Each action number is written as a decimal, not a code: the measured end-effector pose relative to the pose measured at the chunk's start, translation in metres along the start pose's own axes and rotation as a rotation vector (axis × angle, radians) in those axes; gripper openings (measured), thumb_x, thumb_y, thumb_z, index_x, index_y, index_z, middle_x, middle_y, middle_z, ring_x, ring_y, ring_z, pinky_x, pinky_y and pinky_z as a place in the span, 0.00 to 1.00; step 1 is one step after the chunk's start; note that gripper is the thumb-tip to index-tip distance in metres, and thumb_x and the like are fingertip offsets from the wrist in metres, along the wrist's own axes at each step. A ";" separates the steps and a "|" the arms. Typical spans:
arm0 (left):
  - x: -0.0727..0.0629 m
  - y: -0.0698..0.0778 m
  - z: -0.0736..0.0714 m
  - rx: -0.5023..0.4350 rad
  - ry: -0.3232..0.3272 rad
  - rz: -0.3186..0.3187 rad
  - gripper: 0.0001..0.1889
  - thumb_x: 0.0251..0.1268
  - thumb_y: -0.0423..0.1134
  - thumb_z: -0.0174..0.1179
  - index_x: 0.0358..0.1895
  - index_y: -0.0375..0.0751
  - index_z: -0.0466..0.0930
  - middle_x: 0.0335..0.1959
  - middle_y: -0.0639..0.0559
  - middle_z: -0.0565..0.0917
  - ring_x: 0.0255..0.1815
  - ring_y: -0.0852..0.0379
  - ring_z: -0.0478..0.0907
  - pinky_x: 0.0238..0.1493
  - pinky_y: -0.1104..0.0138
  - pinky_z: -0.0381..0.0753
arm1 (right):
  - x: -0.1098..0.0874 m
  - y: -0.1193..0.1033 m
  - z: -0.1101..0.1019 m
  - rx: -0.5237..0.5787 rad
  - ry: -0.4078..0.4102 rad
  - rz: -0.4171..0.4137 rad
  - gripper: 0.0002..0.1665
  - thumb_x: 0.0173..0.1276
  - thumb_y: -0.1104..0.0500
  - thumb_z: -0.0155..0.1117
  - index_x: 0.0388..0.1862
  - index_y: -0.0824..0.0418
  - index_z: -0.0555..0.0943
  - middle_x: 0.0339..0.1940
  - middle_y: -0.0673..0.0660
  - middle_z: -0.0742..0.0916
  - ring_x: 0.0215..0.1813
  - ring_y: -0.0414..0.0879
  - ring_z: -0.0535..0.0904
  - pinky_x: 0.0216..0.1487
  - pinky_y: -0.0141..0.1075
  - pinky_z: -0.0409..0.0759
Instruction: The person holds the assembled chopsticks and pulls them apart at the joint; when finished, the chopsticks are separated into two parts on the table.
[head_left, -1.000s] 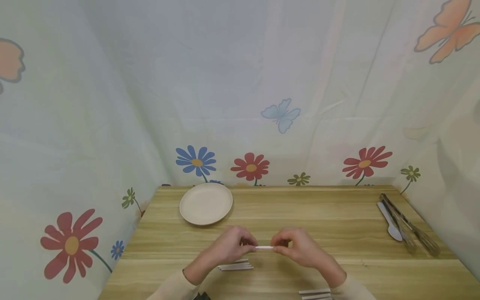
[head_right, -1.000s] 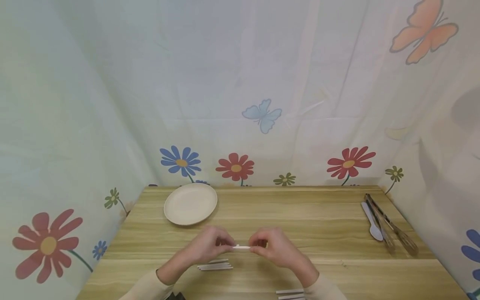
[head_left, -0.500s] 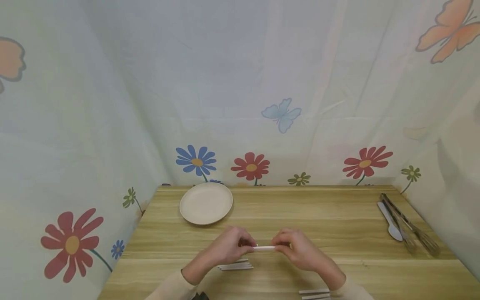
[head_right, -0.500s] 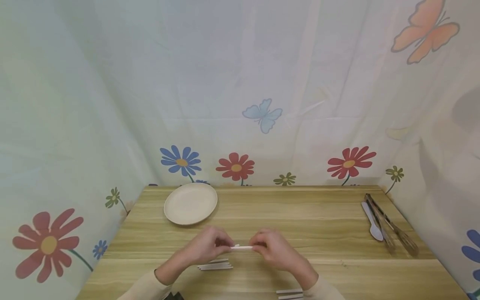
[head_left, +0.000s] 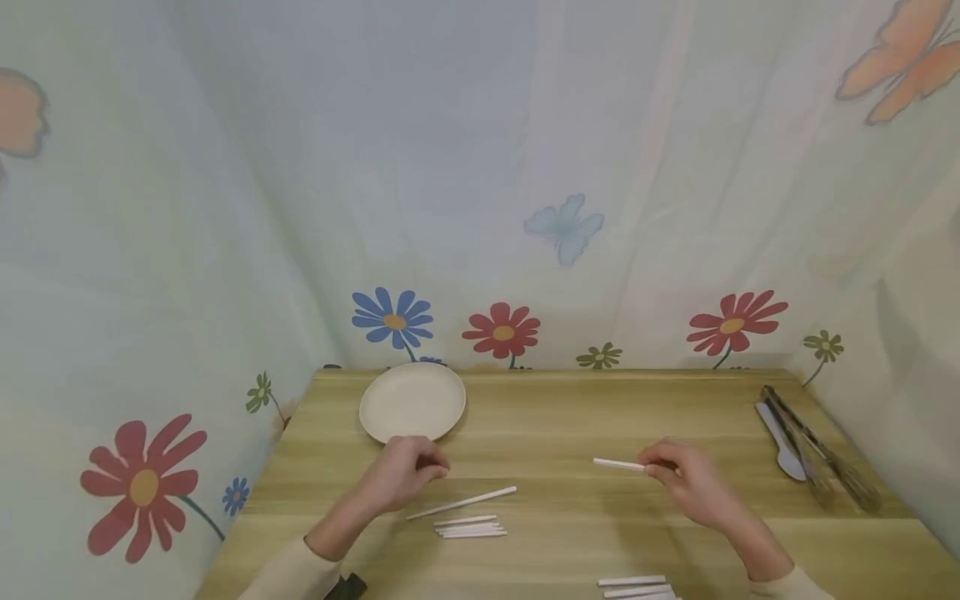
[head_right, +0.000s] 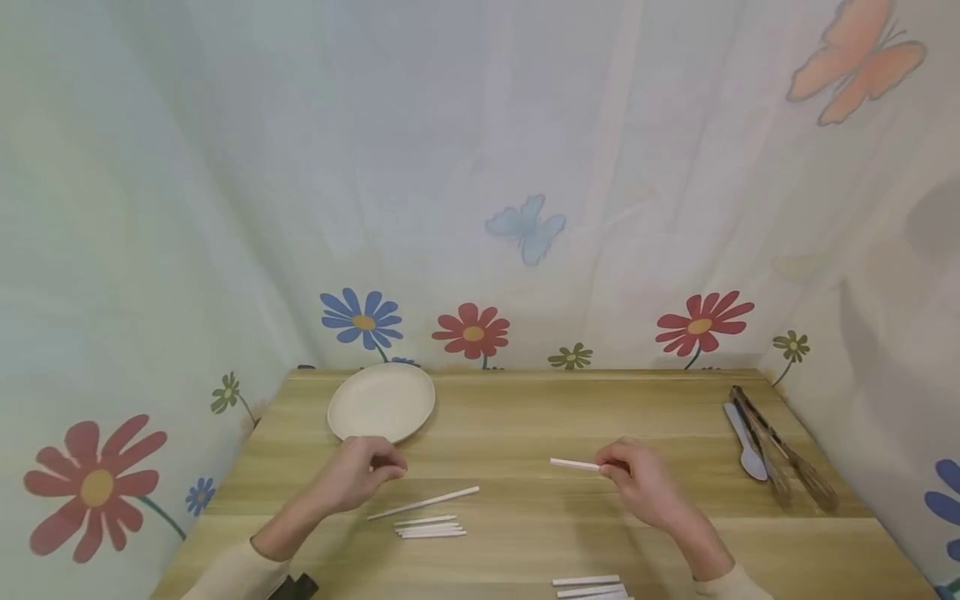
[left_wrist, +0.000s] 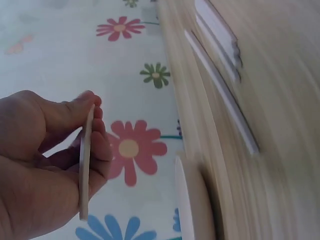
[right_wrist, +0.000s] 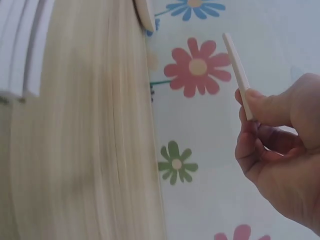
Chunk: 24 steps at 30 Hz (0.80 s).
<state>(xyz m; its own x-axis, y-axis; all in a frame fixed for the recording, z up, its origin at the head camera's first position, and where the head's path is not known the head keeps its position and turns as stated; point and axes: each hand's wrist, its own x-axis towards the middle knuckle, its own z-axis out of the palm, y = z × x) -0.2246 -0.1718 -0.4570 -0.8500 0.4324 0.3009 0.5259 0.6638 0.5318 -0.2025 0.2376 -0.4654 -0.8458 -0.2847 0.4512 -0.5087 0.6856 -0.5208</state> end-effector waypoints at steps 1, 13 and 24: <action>0.001 -0.002 -0.001 -0.028 -0.004 0.021 0.02 0.56 0.32 0.69 0.29 0.42 0.86 0.27 0.57 0.85 0.28 0.68 0.77 0.30 0.73 0.77 | 0.000 0.000 -0.002 0.009 -0.030 -0.010 0.07 0.61 0.69 0.67 0.32 0.56 0.84 0.31 0.50 0.84 0.33 0.31 0.75 0.31 0.30 0.76; 0.008 0.007 0.020 -0.113 -0.011 0.041 0.02 0.57 0.36 0.69 0.33 0.46 0.89 0.28 0.59 0.86 0.27 0.71 0.76 0.30 0.75 0.77 | -0.007 -0.005 0.006 0.054 -0.073 -0.075 0.08 0.59 0.68 0.70 0.32 0.55 0.85 0.32 0.45 0.85 0.33 0.30 0.75 0.31 0.29 0.76; 0.008 0.005 0.029 -0.121 -0.064 0.012 0.05 0.61 0.35 0.66 0.38 0.43 0.89 0.31 0.57 0.85 0.28 0.69 0.76 0.29 0.74 0.76 | -0.011 -0.001 0.010 0.067 -0.107 -0.035 0.08 0.59 0.67 0.70 0.32 0.53 0.85 0.33 0.44 0.84 0.33 0.30 0.74 0.30 0.28 0.75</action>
<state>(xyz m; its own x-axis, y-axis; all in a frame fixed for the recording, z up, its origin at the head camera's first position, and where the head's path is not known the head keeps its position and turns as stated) -0.2281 -0.1469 -0.4751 -0.8378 0.4809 0.2586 0.5255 0.5817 0.6208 -0.1942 0.2338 -0.4768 -0.8378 -0.3800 0.3922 -0.5449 0.6287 -0.5548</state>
